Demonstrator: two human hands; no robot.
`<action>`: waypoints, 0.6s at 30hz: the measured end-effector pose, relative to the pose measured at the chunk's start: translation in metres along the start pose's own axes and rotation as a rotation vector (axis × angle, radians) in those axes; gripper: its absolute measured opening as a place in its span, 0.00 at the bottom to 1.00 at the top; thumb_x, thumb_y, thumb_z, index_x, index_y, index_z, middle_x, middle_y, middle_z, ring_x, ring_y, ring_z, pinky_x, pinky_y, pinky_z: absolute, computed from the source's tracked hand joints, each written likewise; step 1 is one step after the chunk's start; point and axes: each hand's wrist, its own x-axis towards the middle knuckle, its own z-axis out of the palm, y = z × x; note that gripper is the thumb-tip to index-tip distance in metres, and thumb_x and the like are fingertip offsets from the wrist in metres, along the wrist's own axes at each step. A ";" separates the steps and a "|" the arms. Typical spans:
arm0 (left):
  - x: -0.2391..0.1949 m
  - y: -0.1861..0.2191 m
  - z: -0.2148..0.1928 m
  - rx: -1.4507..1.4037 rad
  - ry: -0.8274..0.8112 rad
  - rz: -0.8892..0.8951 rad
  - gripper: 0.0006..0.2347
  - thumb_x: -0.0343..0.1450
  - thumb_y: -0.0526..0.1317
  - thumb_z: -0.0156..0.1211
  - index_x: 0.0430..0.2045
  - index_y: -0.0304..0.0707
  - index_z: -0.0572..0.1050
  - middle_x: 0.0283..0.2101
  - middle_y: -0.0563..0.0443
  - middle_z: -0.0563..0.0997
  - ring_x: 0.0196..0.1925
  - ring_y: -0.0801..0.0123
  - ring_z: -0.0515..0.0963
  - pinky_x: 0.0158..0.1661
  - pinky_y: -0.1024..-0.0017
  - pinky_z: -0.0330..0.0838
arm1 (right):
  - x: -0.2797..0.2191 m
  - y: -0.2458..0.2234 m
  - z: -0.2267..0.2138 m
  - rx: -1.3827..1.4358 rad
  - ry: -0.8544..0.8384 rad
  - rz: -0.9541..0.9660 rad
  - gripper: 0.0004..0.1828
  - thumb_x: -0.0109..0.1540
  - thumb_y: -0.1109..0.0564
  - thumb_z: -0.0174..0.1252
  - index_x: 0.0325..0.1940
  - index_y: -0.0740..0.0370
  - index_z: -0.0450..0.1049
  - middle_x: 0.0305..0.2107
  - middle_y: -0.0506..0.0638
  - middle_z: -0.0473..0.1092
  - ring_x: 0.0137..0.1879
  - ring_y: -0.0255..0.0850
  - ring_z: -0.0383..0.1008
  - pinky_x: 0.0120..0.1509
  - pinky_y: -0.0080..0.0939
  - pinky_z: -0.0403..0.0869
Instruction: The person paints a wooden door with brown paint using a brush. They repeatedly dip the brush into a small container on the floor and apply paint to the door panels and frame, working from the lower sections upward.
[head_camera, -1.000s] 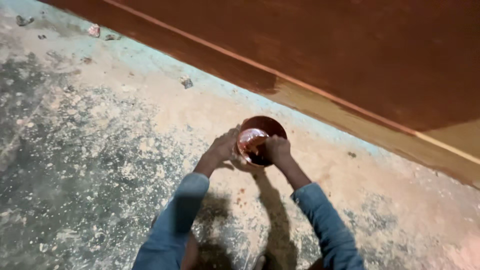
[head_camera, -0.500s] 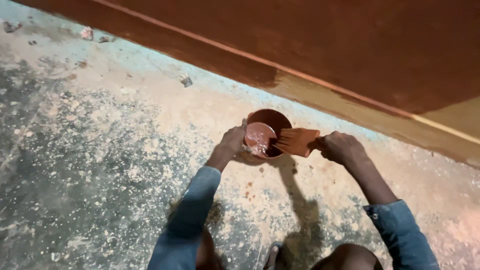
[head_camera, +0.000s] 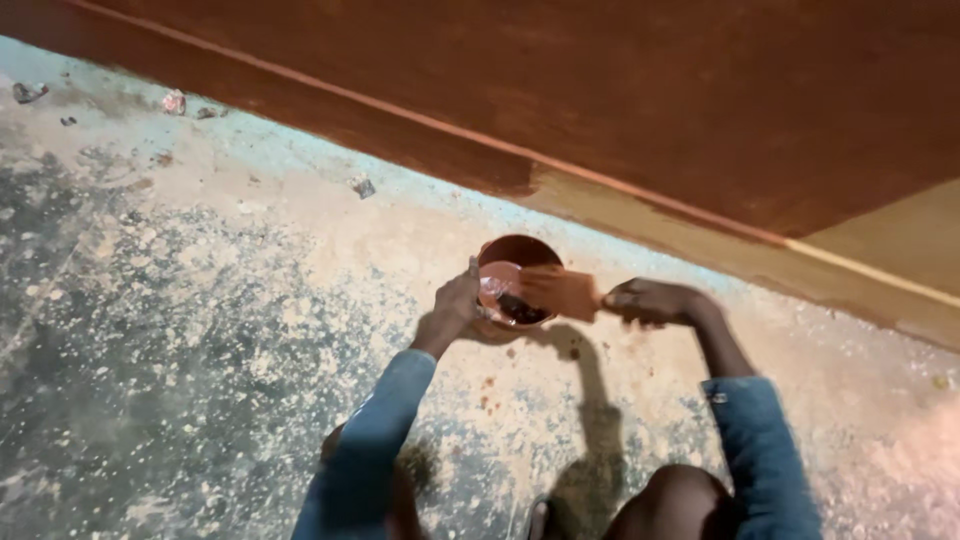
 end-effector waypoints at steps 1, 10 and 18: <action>0.001 0.005 -0.009 0.016 -0.030 -0.016 0.50 0.64 0.42 0.73 0.75 0.32 0.38 0.56 0.35 0.77 0.56 0.47 0.78 0.54 0.58 0.74 | 0.015 0.000 0.003 0.008 -0.046 -0.022 0.32 0.68 0.33 0.43 0.39 0.64 0.76 0.26 0.49 0.75 0.24 0.35 0.65 0.27 0.38 0.67; -0.039 0.078 -0.136 -0.023 0.155 0.084 0.62 0.57 0.54 0.82 0.71 0.35 0.29 0.73 0.24 0.47 0.74 0.35 0.51 0.68 0.51 0.52 | 0.037 0.018 -0.045 0.177 -0.033 -0.017 0.24 0.71 0.39 0.42 0.49 0.60 0.71 0.28 0.47 0.71 0.24 0.31 0.57 0.25 0.35 0.61; -0.077 0.195 -0.338 0.053 0.287 0.104 0.65 0.50 0.47 0.85 0.73 0.43 0.31 0.76 0.31 0.45 0.77 0.37 0.46 0.68 0.44 0.50 | -0.106 -0.063 -0.111 0.626 0.150 -0.311 0.40 0.65 0.37 0.53 0.76 0.54 0.53 0.31 0.45 0.71 0.25 0.29 0.59 0.26 0.31 0.63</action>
